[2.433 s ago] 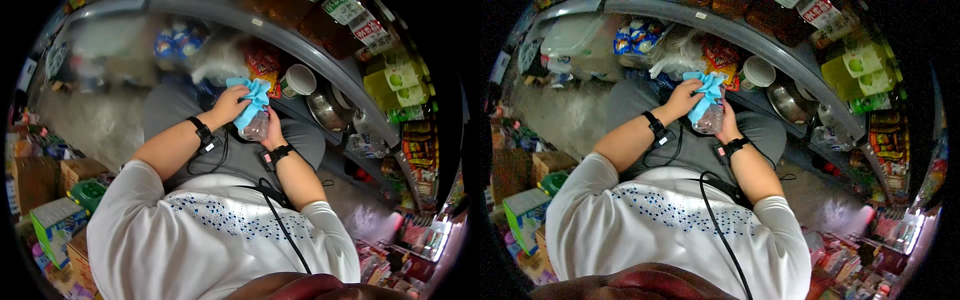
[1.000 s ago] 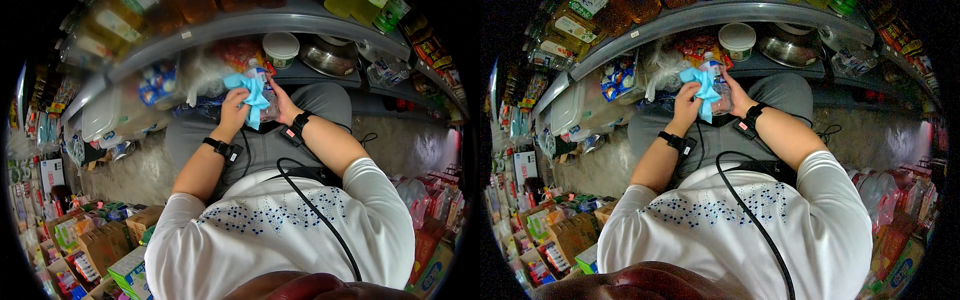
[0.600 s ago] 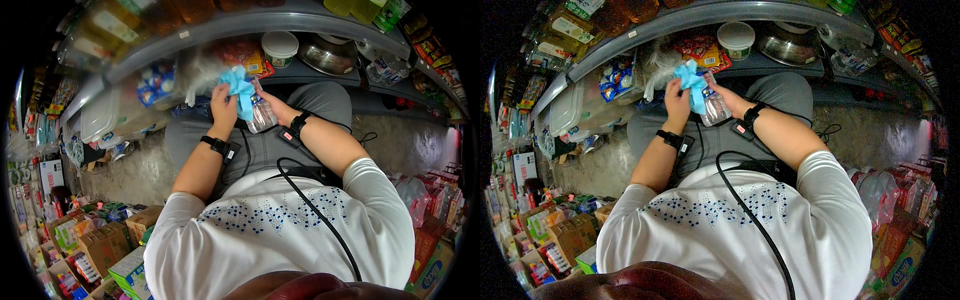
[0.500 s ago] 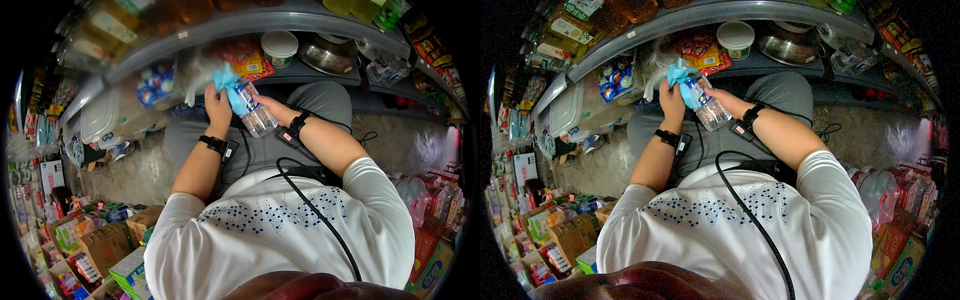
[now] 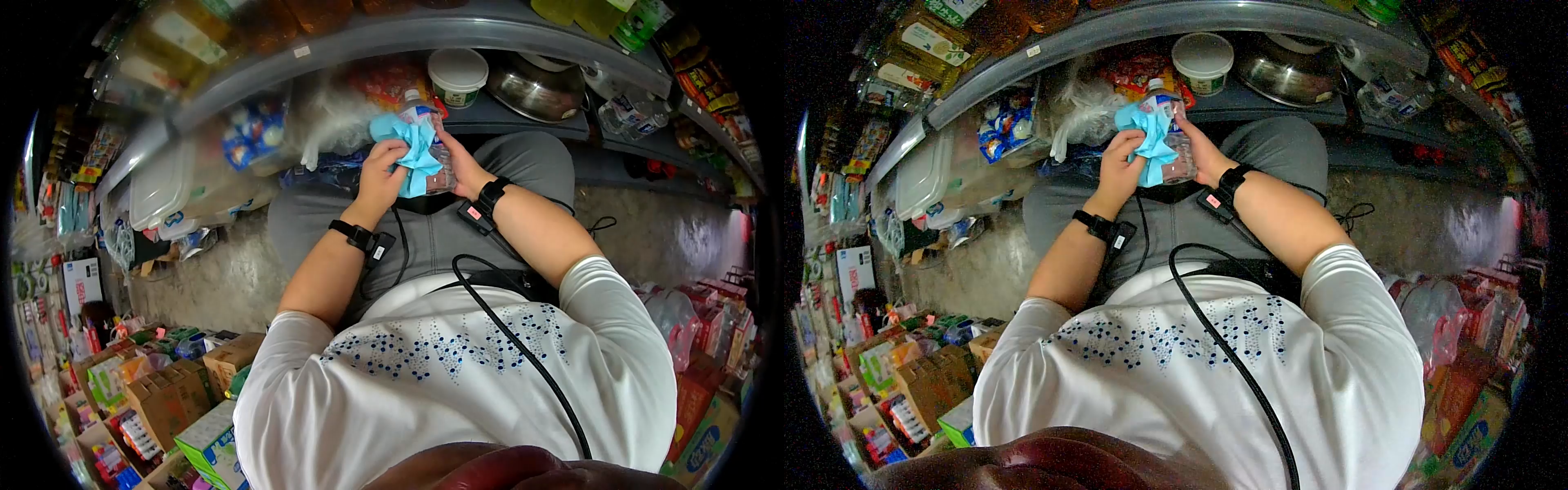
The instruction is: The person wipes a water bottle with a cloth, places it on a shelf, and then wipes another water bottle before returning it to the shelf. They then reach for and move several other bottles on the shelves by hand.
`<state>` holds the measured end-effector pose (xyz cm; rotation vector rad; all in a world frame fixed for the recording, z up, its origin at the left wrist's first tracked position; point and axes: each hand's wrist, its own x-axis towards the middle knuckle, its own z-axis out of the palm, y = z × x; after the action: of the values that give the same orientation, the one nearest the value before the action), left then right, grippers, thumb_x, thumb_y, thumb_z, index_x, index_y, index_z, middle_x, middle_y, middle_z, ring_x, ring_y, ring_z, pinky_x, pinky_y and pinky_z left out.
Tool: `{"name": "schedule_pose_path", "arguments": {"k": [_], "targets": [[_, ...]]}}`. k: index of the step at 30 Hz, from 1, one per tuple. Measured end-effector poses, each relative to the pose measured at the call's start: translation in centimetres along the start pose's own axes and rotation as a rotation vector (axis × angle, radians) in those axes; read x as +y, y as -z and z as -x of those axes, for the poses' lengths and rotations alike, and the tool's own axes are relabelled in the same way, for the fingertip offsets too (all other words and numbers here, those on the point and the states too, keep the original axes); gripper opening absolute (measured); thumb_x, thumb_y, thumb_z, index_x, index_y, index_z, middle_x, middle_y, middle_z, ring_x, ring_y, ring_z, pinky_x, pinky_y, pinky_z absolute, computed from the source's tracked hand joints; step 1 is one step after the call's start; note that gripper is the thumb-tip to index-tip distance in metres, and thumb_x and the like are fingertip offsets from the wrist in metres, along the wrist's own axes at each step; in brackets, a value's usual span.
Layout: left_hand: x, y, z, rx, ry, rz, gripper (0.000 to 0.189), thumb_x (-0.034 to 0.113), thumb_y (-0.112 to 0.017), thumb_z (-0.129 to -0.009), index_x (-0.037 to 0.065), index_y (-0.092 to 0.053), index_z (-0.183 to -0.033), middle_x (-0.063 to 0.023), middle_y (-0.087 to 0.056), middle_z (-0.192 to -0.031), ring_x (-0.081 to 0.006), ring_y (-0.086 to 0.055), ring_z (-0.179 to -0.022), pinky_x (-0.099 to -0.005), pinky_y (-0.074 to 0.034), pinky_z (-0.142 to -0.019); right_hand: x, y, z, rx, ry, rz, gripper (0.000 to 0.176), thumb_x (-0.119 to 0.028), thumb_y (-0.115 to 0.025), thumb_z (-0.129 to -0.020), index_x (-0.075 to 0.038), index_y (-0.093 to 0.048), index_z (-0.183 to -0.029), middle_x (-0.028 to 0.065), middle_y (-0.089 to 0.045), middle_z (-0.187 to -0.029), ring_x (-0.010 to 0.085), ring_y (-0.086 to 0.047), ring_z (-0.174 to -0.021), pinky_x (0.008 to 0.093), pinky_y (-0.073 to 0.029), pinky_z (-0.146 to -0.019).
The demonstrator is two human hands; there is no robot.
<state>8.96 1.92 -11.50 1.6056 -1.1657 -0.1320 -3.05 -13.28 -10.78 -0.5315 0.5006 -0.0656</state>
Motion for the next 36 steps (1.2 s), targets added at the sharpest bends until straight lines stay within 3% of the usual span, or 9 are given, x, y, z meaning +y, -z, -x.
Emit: {"name": "schedule_pose_path", "arguments": {"k": [4, 7, 11, 18, 22, 24, 28, 32, 36], "targets": [[-0.7, 0.3, -0.7, 0.256, 0.041, -0.122, 0.023, -0.001, -0.069, -0.083, -0.004, -0.068, -0.106, -0.0185, -0.065, -0.110, -0.0336, -0.064, -0.104, -0.0364, -0.050, -0.092, 1.2, 2.3, -1.2, -0.113, -0.136, 0.281, 0.049, -0.050, -0.050, -0.104, -0.006, -0.062, -0.124, 0.0107, -0.072, -0.108, 0.0200, -0.073, -0.090, 0.0346, -0.060, -0.081], [-2.9, 0.0, -0.6, 0.378, 0.125, -0.069, 0.024, -0.001, -0.068, -0.083, -0.004, -0.067, -0.107, -0.0182, -0.065, -0.110, -0.0344, -0.064, -0.104, -0.0361, -0.050, -0.092, 1.6, 1.7, -0.7, -0.131, -0.094, 0.340, 0.048, -0.049, -0.049, -0.104, -0.006, -0.063, -0.122, 0.0100, -0.073, -0.108, 0.0194, -0.073, -0.089, 0.0336, -0.060, -0.080], [-1.5, 0.5, -0.6, 0.226, -0.001, -0.075, 0.026, -0.002, -0.069, -0.081, -0.002, -0.068, -0.107, -0.0170, -0.066, -0.111, -0.0330, -0.065, -0.104, -0.0360, -0.050, -0.092, 0.8, 1.3, -0.4, -0.065, -0.062, 0.336, 0.048, -0.049, -0.049, -0.104, -0.007, -0.062, -0.123, 0.0083, -0.072, -0.109, 0.0191, -0.072, -0.089, 0.0337, -0.059, -0.079], [0.5, 0.2, -0.1, -0.073, -0.035, -0.004, 0.024, -0.001, -0.070, -0.082, -0.002, -0.068, -0.106, -0.0138, -0.067, -0.110, -0.0293, -0.067, -0.102, -0.0336, -0.051, -0.091, -0.3, 1.4, -0.4, -0.020, 0.010, 0.072, 0.052, -0.055, -0.053, -0.101, -0.010, -0.061, -0.125, 0.0074, -0.071, -0.112, 0.0197, -0.071, -0.094, 0.0369, -0.058, -0.084], [0.5, -0.2, -0.2, -0.022, -0.015, -0.006, 0.021, -0.001, -0.069, -0.082, 0.000, -0.069, -0.103, -0.0153, -0.067, -0.109, -0.0337, -0.065, -0.101, -0.0367, -0.052, -0.088, 0.5, 1.6, -1.0, 0.028, 0.037, 0.111, 0.049, -0.051, -0.053, -0.102, -0.008, -0.062, -0.123, 0.0074, -0.071, -0.108, 0.0192, -0.072, -0.089, 0.0351, -0.058, -0.082], [0.4, -0.2, -0.4, 0.172, -0.021, -0.076, 0.018, 0.000, -0.069, -0.084, -0.001, -0.068, -0.102, -0.0159, -0.066, -0.107, -0.0343, -0.065, -0.101, -0.0372, -0.051, -0.088, 0.8, 1.3, -0.5, -0.003, 0.004, 0.254, 0.046, -0.048, -0.053, -0.103, -0.007, -0.062, -0.123, 0.0070, -0.071, -0.106, 0.0177, -0.072, -0.088, 0.0335, -0.058, -0.080], [-1.2, 0.6, -1.0, 0.315, 0.039, -0.101, 0.017, 0.000, -0.068, -0.085, -0.001, -0.066, -0.102, -0.0162, -0.065, -0.106, -0.0340, -0.064, -0.100, -0.0374, -0.050, -0.088, 1.3, 1.7, -0.7, -0.103, -0.074, 0.328, 0.044, -0.044, -0.054, -0.103, -0.005, -0.061, -0.123, 0.0071, -0.071, -0.106, 0.0167, -0.071, -0.088, 0.0315, -0.058, -0.079], [-1.3, 0.5, -0.8, 0.309, 0.076, -0.038, 0.018, -0.001, -0.068, -0.084, -0.001, -0.066, -0.102, -0.0163, -0.066, -0.107, -0.0331, -0.064, -0.101, -0.0367, -0.050, -0.089, 1.2, 1.7, -1.0, -0.070, -0.011, 0.360, 0.045, -0.044, -0.055, -0.102, -0.005, -0.061, -0.123, 0.0077, -0.071, -0.107, 0.0174, -0.072, -0.090, 0.0316, -0.059, -0.081], [-0.7, 0.0, -0.3, 0.113, 0.005, -0.025, 0.020, -0.001, -0.071, -0.082, -0.001, -0.066, -0.101, -0.0159, -0.067, -0.108, -0.0318, -0.065, -0.102, -0.0355, -0.050, -0.090, 0.7, 1.5, -0.7, -0.023, 0.013, 0.244, 0.049, -0.049, -0.054, -0.102, -0.007, -0.060, -0.126, 0.0080, -0.071, -0.110, 0.0186, -0.071, -0.095, 0.0344, -0.059, -0.082]]}}
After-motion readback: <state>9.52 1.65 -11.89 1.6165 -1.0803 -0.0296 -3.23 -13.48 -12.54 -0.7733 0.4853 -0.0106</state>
